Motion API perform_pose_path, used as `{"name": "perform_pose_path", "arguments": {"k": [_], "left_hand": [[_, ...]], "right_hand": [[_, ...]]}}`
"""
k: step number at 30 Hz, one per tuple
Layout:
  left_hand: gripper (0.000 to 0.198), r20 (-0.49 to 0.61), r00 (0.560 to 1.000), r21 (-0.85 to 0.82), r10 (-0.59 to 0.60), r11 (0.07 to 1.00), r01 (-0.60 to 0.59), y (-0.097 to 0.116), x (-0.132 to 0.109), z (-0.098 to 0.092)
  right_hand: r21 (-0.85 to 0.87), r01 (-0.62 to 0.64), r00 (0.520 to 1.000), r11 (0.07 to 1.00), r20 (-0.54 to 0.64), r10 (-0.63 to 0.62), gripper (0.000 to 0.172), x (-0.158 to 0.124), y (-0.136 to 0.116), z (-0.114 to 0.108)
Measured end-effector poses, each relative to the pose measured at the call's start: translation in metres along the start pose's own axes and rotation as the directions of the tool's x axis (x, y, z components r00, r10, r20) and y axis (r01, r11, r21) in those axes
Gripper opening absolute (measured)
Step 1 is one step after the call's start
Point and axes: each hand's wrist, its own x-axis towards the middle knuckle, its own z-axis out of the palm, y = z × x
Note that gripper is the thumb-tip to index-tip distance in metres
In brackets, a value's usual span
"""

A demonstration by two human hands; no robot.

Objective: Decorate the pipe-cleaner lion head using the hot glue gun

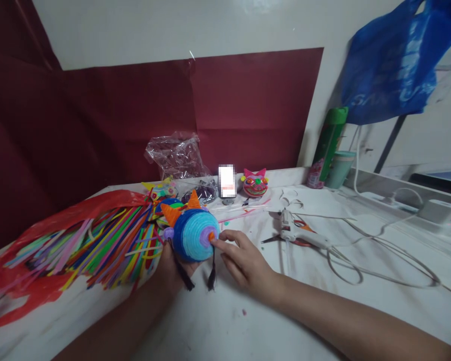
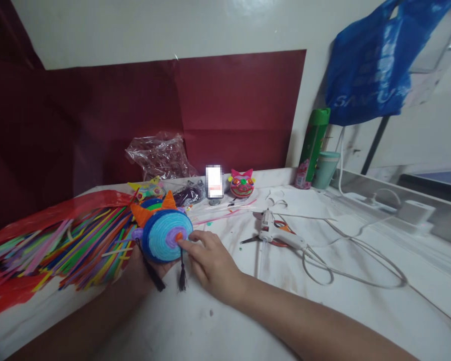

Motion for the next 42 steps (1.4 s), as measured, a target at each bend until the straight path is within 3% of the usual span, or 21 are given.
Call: {"name": "perform_pose_path", "arguments": {"k": [2, 5, 7, 9, 14, 18, 23, 28, 30, 32, 35, 38, 42], "left_hand": [[0.053, -0.022, 1.000, -0.017, 0.010, 1.000, -0.010, 0.000, 0.001, -0.004], [0.053, -0.036, 0.999, -0.040, 0.034, 0.999, -0.036, 0.001, 0.003, -0.012], [0.058, -0.038, 0.999, -0.049, 0.034, 0.998, -0.036, 0.003, 0.004, -0.015], [0.064, -0.072, 0.997, -0.043, 0.023, 0.999, -0.026, 0.004, 0.004, -0.014], [0.072, -0.192, 0.981, -0.002, 0.003, 1.000, -0.003, 0.009, 0.002, 0.000], [0.070, -0.159, 0.987, -0.010, -0.026, 1.000, 0.025, 0.007, 0.002, -0.002], [0.064, -0.013, 0.999, -0.045, 0.048, 0.998, -0.049, 0.002, 0.003, -0.017], [0.061, -0.029, 0.999, -0.057, 0.032, 0.998, -0.033, 0.001, 0.003, -0.020], [0.063, -0.064, 0.998, -0.059, 0.022, 0.998, -0.025, 0.001, 0.002, -0.018], [0.062, -0.075, 0.997, -0.058, 0.030, 0.998, -0.034, 0.002, 0.002, -0.016], [0.058, -0.072, 0.995, -0.047, 0.065, 0.997, -0.068, 0.003, 0.003, -0.015], [0.059, -0.074, 0.994, -0.043, 0.075, 0.996, -0.079, 0.005, 0.004, -0.015], [0.063, -0.056, 0.996, -0.055, 0.065, 0.996, -0.068, 0.006, 0.004, -0.017]], "right_hand": [[0.062, -0.063, 0.998, 0.996, -0.017, 0.064, 0.033, 0.001, 0.000, 0.000], [0.264, -0.326, 0.936, 0.908, -0.046, 0.350, 0.006, 0.004, 0.001, 0.000], [0.356, -0.495, 0.851, 0.793, 0.014, 0.525, 0.022, 0.006, 0.002, 0.000], [0.401, -0.573, 0.797, 0.715, 0.071, 0.599, 0.033, 0.007, 0.003, 0.000], [0.394, -0.606, 0.773, 0.691, 0.089, 0.628, 0.045, 0.009, 0.004, -0.002], [0.424, -0.656, 0.725, 0.625, 0.125, 0.677, 0.049, 0.009, 0.006, -0.001], [0.456, -0.629, 0.752, 0.630, 0.151, 0.642, 0.045, 0.007, 0.009, 0.002], [0.420, -0.683, 0.714, 0.598, 0.207, 0.669, 0.048, 0.004, 0.013, 0.006], [0.398, -0.662, 0.732, 0.636, 0.159, 0.662, 0.040, 0.003, 0.015, 0.007], [0.348, -0.616, 0.781, 0.706, 0.151, 0.607, 0.024, 0.001, 0.018, 0.008], [0.184, -0.513, 0.850, 0.838, 0.241, 0.468, 0.005, -0.005, 0.024, 0.010], [-0.009, -0.433, 0.856, 0.902, 0.311, 0.414, 0.015, -0.010, 0.029, 0.010], [-0.040, -0.516, 0.827, 0.855, 0.235, 0.510, 0.015, -0.010, 0.031, 0.006]]}}
